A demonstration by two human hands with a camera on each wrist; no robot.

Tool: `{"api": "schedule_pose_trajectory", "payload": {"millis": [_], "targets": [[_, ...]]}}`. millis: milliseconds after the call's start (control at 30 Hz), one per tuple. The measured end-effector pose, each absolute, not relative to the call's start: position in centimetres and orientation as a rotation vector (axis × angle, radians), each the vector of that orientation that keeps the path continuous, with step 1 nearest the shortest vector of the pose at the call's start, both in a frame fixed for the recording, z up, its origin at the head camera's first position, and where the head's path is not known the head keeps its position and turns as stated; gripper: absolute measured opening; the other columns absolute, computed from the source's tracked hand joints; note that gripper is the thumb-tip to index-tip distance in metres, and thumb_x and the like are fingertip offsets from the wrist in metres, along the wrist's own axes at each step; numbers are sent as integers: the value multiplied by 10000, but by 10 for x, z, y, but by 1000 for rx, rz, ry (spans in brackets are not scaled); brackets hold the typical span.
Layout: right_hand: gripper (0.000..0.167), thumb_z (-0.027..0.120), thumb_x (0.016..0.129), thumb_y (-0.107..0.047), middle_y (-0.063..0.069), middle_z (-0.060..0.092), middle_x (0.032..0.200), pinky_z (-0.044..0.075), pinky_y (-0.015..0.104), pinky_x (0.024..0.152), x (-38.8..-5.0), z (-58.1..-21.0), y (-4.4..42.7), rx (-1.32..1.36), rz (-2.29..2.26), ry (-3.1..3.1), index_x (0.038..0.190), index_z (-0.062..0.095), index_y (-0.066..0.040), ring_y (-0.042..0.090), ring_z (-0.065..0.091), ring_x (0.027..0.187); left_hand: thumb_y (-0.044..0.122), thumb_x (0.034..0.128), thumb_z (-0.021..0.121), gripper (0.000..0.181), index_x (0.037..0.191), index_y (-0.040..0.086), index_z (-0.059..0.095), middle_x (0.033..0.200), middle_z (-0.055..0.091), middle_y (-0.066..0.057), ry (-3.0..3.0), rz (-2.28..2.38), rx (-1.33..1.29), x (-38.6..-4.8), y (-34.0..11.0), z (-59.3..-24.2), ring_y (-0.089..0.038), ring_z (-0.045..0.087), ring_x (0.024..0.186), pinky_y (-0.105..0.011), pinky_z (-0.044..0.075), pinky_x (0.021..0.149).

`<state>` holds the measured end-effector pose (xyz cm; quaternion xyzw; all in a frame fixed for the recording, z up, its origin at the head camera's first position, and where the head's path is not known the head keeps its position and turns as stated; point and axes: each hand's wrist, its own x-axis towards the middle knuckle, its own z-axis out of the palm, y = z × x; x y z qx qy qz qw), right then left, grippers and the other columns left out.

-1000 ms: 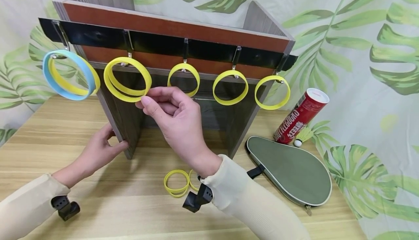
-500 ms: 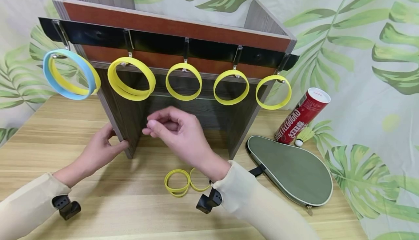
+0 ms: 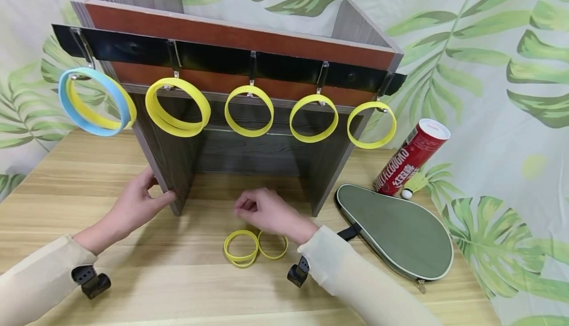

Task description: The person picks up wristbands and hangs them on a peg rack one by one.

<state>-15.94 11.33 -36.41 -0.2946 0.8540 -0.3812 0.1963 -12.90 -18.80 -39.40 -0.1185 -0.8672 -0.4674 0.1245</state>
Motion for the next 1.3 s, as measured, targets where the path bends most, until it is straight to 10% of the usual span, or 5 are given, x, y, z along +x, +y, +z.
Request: {"api": "schedule_pose_trajectory", "payload": {"millis": [767,1000,1300], "targets": [[106,695,991,-122,-5,723,832,480,179,690,-165,-394,126,-1011,-693,2400,930,770,-80,6,538,713,-46,877,706,617,1462,65,545,1414,636,-197,-2514,-1320,-340,-130,-189,-396,80,522,1022,-168,514,759],[100,695,988,-106,-29,676,793,445,182,667,-164,-394,125,-987,-658,2412,915,757,-76,25,508,695,-41,881,703,630,1477,75,537,1426,631,-189,-2516,-1319,-345,-130,-188,-396,28,540,1037,-169,515,767],[112,666,994,-86,-28,671,787,460,193,680,-164,-395,126,-1026,-681,2447,936,761,-91,30,503,690,-51,885,692,640,1490,58,516,1440,614,-214,-2513,-1345,-351,-129,-188,-396,-330,625,1124,-158,509,750]]}}
